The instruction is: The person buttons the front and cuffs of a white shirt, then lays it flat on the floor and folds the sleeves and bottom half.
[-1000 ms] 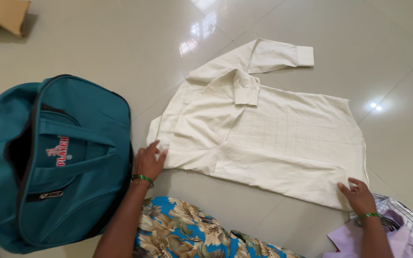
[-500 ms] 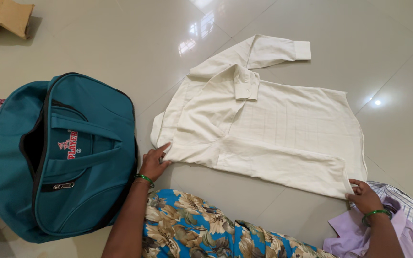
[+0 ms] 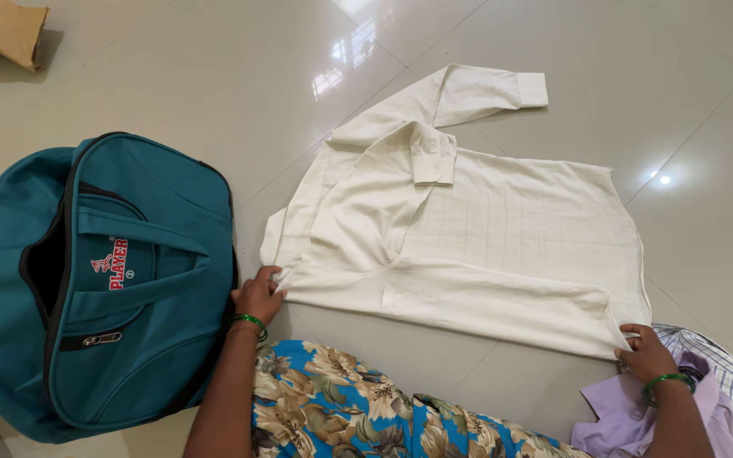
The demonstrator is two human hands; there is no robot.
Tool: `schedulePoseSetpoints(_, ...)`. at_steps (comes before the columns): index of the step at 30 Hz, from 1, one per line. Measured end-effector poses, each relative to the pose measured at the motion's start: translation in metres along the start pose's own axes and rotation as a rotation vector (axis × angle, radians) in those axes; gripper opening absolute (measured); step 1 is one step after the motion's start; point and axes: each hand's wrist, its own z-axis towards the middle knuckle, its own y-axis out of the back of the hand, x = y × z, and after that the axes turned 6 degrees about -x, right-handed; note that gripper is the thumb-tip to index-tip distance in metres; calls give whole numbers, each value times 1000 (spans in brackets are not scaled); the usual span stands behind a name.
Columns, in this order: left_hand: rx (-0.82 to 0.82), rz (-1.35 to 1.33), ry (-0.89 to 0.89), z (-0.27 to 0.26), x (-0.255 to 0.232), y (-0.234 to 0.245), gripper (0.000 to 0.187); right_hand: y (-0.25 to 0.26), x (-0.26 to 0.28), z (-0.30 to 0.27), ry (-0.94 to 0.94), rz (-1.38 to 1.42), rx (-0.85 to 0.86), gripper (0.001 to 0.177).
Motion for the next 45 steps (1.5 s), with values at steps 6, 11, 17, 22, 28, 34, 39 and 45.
schedulePoseSetpoints(6, -638, -17, -643, -27, -46, 33, 45, -32, 15, 15, 509, -451, -565, 53)
schedulePoseSetpoints(11, -312, -186, -993, -29, -121, -31, 31, -155, 124, -10, 855, -18, -390, 51)
schedulePoseSetpoints(17, -92, 161, -1257, -35, -165, -114, 40, -238, 263, -108, 1015, -232, 24, 65)
schedulePoseSetpoints(22, -46, 286, -1127, -44, -162, -111, 67, -212, 237, -92, 988, -292, 44, 79)
schedulePoseSetpoints(28, -81, 292, -1137, -49, -164, -101, 67, -125, 86, -14, 697, -326, -416, 80)
schedulePoseSetpoints(34, -75, 303, -1133, -47, -166, -101, 68, -98, 20, 15, 407, -419, -522, 75)
schedulePoseSetpoints(39, -1, 391, -1293, -45, -169, -111, 64, -98, 23, 13, 411, -406, -565, 77)
schedulePoseSetpoints(45, 203, 329, -1286, -12, -123, -77, 66, -90, 36, 2, 466, -364, -587, 77)
